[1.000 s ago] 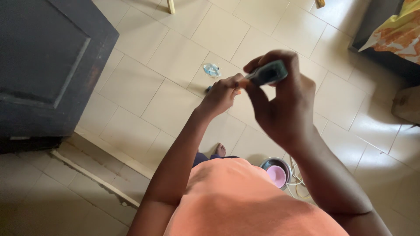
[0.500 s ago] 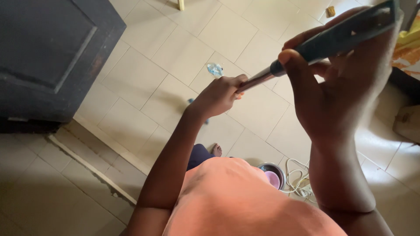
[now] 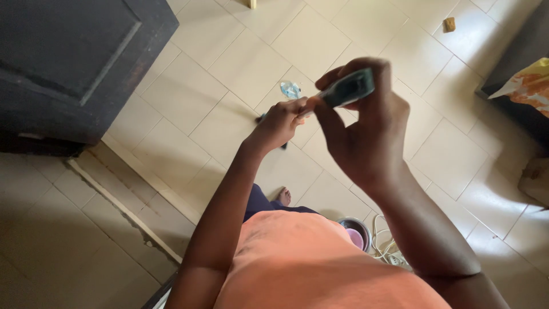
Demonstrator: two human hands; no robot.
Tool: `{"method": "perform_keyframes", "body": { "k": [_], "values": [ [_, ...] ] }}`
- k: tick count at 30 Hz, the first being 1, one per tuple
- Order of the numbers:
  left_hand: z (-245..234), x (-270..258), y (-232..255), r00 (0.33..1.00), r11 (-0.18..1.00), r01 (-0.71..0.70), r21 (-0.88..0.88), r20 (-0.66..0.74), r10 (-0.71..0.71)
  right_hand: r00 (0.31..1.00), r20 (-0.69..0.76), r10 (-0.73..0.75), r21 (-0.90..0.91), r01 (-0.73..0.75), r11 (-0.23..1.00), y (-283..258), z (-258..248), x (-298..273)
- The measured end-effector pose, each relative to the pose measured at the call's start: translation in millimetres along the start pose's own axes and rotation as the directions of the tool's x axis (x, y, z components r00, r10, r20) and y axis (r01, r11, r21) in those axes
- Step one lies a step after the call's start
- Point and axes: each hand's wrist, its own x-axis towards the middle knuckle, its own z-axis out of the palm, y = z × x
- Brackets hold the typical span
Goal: Mopping the floor with a stick mop.
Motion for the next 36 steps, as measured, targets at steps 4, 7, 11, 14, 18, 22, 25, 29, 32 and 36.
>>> {"method": "perform_keyframes", "body": {
  "k": [4, 7, 11, 14, 18, 22, 25, 29, 32, 36],
  "values": [
    [-15, 5, 12, 0.994, 0.995, 0.098, 0.02, 0.036, -0.099, 0.998, 0.026, -0.065, -0.054, 0.067, 0.996, -15, 5, 10],
    [-29, 7, 14, 1.0, 0.999, -0.005, -0.035, 0.029, 0.006, 0.998, 0.006, -0.059, -0.079, 0.06, 0.995, -34, 8, 23],
    [-53, 7, 22, 0.998, 0.999, 0.015, 0.05, 0.059, -0.018, 0.999, -0.042, -0.034, -0.015, 0.034, 0.999, -43, 11, 33],
    [-71, 2, 18, 0.997, 0.998, 0.027, 0.063, 0.074, -0.032, 0.998, -0.065, -0.019, 0.103, 0.026, 0.994, -37, 17, 39],
    [-104, -5, 21, 0.987, 0.991, 0.111, 0.072, 0.106, -0.118, 0.997, -0.079, -0.007, 0.14, 0.018, 0.99, -31, 30, 61],
    [-135, -16, 2, 0.991, 0.988, 0.104, 0.113, 0.068, -0.112, 0.997, -0.078, -0.027, 0.168, 0.04, 0.985, -8, 60, 72],
    [-155, -22, -11, 0.997, 0.987, 0.071, 0.143, 0.018, -0.075, 0.997, -0.08, -0.015, 0.295, 0.038, 0.955, -6, 82, 85],
    [-178, -27, -31, 0.987, 0.98, 0.156, 0.125, 0.026, -0.16, 0.997, -0.077, 0.018, 0.192, -0.003, 0.981, -16, 116, 101],
    [-182, -28, -60, 0.992, 0.988, 0.124, 0.088, -0.016, -0.123, 0.998, -0.064, 0.024, 0.157, -0.014, 0.988, -30, 140, 110],
    [-174, -25, -101, 0.995, 0.999, 0.044, 0.029, -0.096, -0.041, 0.999, -0.026, -0.024, 0.018, 0.025, 1.0, -53, 169, 119]
  ]
}}
